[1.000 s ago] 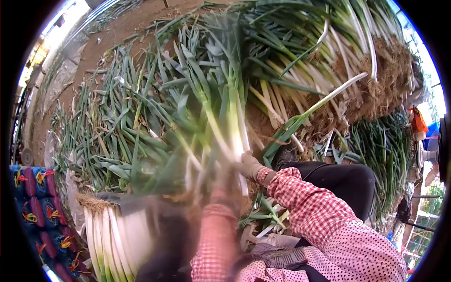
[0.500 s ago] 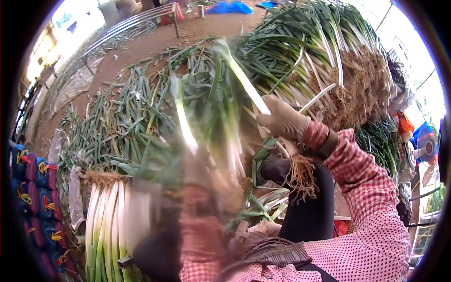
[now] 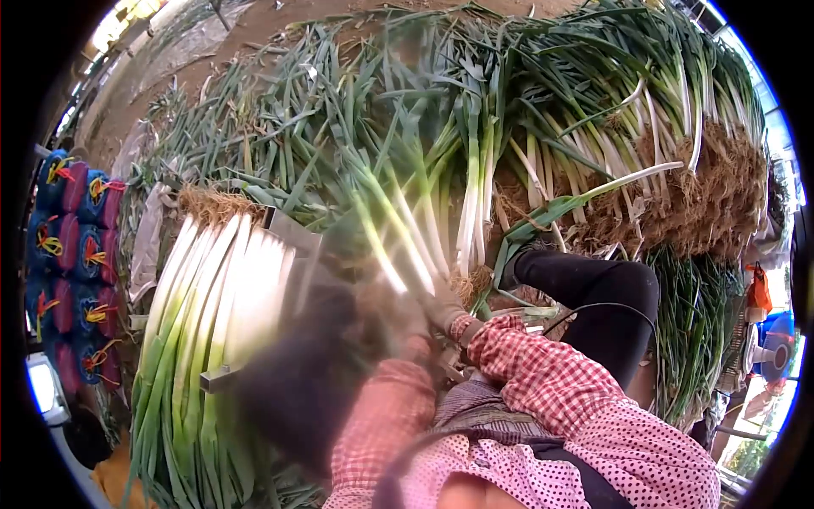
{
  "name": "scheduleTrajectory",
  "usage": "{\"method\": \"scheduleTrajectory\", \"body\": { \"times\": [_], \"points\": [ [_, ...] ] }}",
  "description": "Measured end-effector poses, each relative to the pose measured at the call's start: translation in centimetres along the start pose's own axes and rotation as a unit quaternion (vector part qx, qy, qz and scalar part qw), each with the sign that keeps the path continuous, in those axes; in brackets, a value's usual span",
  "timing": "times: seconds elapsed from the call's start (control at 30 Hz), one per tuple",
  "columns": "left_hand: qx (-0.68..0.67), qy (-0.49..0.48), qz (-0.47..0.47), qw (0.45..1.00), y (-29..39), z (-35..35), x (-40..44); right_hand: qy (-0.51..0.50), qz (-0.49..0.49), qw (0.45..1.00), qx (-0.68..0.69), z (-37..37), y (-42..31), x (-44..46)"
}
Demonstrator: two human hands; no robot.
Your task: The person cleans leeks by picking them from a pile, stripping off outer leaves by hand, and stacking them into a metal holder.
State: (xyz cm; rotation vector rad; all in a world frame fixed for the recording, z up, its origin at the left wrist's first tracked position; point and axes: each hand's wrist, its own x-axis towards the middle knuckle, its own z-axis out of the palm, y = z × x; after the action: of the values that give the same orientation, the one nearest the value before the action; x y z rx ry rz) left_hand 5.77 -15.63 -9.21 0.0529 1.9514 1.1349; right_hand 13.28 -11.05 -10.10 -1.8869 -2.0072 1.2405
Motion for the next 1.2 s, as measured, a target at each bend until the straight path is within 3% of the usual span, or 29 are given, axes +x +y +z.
{"method": "scheduleTrajectory", "body": {
  "times": [0.07,0.1,0.2,0.23,0.3,0.33,0.4,0.43,0.47,0.5,0.6,0.63,0.67,0.73,0.8,0.9,0.93,0.97,1.0,1.03,1.07,1.1,1.13,1.2],
  "points": [
    [-0.164,-0.112,-0.065,0.978,-1.1,0.6,0.3,-0.060,0.003,0.998,0.016,-1.0,0.7,-0.1],
    [-0.108,-0.160,-0.093,0.977,-3.9,1.4,3.3,-0.092,0.071,0.993,-0.024,-3.8,-1.5,-1.0],
    [0.003,-0.274,-0.200,0.941,1.2,-0.1,1.1,-0.166,0.008,0.986,-0.006,-6.9,-1.1,-1.3],
    [-0.005,-0.289,-0.236,0.928,2.3,0.0,0.2,-0.298,0.081,0.941,0.139,-6.7,0.0,-0.9],
    [-0.035,-0.312,-0.272,0.909,2.7,0.4,-0.3,-0.194,0.089,0.976,-0.042,-8.1,-2.3,-3.4],
    [-0.034,-0.333,-0.248,0.909,2.5,0.7,-0.2,-0.136,0.089,0.978,-0.130,-8.6,-3.5,-4.4],
    [-0.033,-0.370,-0.194,0.908,3.6,1.0,-0.6,-0.130,0.096,0.969,-0.186,-9.5,-4.3,-4.1],
    [0.097,-0.351,-0.156,0.918,4.5,1.6,-0.4,-0.137,0.091,0.960,-0.225,-10.6,-4.5,-3.2],
    [0.167,-0.322,-0.050,0.931,6.2,1.6,-0.4,-0.143,0.090,0.951,-0.260,-11.7,-4.4,-2.7],
    [0.234,-0.289,0.056,0.927,7.5,1.5,-0.3,-0.113,0.028,0.942,-0.316,-12.0,-1.8,-1.5],
    [0.354,-0.105,0.408,0.835,13.5,1.0,-3.7,-0.120,-0.069,0.924,-0.357,-22.5,-7.2,-4.8],
    [0.443,-0.117,0.469,0.755,14.9,1.1,-3.8,-0.120,-0.111,0.918,-0.361,-26.0,-9.0,-6.9],
    [0.440,-0.133,0.514,0.724,16.2,1.0,-5.5,-0.156,-0.062,0.916,-0.364,-29.3,-11.7,-9.3],
    [0.483,-0.132,0.571,0.650,16.4,2.6,-6.0,-0.133,-0.140,0.880,-0.434,-34.4,-11.1,-13.7],
    [0.397,-0.215,0.599,0.661,14.7,4.7,-4.5,-0.133,-0.149,0.882,-0.428,-39.2,-13.2,-18.9],
    [0.239,-0.250,0.593,0.727,12.8,5.1,-6.0,-0.117,-0.171,0.833,-0.513,-42.9,-15.3,-24.6],
    [0.276,-0.218,0.650,0.674,12.8,4.9,-6.5,-0.114,-0.186,0.824,-0.522,-43.2,-16.3,-26.3],
    [0.267,-0.180,0.674,0.665,14.3,4.3,-7.8,-0.106,-0.195,0.819,-0.528,-43.3,-16.9,-27.8],
    [0.260,-0.147,0.697,0.652,15.8,3.4,-9.1,-0.043,-0.263,0.807,-0.527,-43.5,-16.8,-29.0],
    [0.187,-0.155,0.684,0.688,17.8,3.4,-8.3,0.019,-0.328,0.788,-0.521,-43.9,-16.4,-29.9],
    [0.236,-0.040,0.735,0.634,21.6,1.3,-8.5,0.074,-0.389,0.763,-0.511,-44.2,-16.3,-30.3],
    [0.277,0.089,0.764,0.576,25.5,-0.8,-8.7,0.073,-0.326,0.806,-0.489,-44.0,-16.4,-30.0],
    [0.272,0.158,0.788,0.529,29.4,-4.6,-8.3,0.097,-0.396,0.791,-0.457,-44.0,-17.0,-29.4],
    [0.262,0.277,0.809,0.447,36.9,-14.8,-10.1,0.115,-0.423,0.812,-0.384,-42.8,-19.3,-26.9]
  ]
}}
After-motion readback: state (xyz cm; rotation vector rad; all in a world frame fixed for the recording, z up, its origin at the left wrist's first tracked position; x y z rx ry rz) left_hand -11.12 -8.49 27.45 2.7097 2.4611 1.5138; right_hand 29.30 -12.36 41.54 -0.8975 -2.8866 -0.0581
